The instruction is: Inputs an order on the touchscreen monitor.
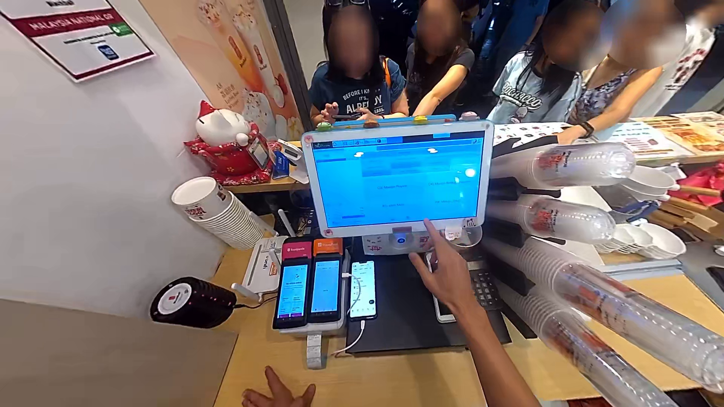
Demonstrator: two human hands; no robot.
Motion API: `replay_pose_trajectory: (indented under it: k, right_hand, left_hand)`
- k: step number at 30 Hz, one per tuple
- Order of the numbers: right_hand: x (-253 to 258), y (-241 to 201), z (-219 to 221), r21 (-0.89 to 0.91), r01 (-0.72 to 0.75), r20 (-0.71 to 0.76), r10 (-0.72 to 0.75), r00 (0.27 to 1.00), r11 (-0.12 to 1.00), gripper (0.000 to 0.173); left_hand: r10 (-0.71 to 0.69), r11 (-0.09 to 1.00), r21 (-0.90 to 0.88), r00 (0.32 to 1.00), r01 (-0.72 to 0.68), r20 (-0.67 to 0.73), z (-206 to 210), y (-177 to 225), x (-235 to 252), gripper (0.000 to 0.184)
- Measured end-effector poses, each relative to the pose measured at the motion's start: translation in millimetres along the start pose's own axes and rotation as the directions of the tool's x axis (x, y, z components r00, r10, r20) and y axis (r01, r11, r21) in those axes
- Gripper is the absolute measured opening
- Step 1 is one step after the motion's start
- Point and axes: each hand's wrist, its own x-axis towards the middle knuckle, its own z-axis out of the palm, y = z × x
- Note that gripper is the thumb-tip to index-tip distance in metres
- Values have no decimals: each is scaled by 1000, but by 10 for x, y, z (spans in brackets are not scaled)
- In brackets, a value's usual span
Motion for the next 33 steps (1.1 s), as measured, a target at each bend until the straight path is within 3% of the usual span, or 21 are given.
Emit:
replay_pose_trajectory:
  k: [4,8,11,14,16,18,25,33]
  right_hand:
    - [45,5,-89,122,-12,255,-20,967,993,78]
    - [94,45,-238,248,-19,310,-61,949,969,79]
    - [83,53,-288,310,-24,366,-96,925,951,78]
    - [49,54,-315,337,-35,424,-118,898,941,82]
    - [27,56,-316,347,-48,456,-123,882,937,84]
    - [16,59,-314,344,-60,475,-118,872,937,85]
    - [131,43,-319,326,-51,459,-111,881,944,84]
    - [254,4,-304,285,-69,447,-69,892,956,81]
  left_hand:
    - [47,984,-163,985,-74,-167,279,183,-416,95]
    - [-41,900,-429,963,-79,-265,517,459,-593,86]
    - [-100,767,-639,972,-61,-212,344,653,-534,93]
    - [-60,659,-751,992,-42,-109,128,827,-410,69]
    - [-56,611,-790,993,-50,-105,50,895,-320,52]
    - [-70,569,-822,994,-33,-89,-1,929,-272,45]
    - [-68,474,-880,998,39,7,-16,910,-198,36]
    - [2,472,-882,1000,12,14,-63,795,-136,26]
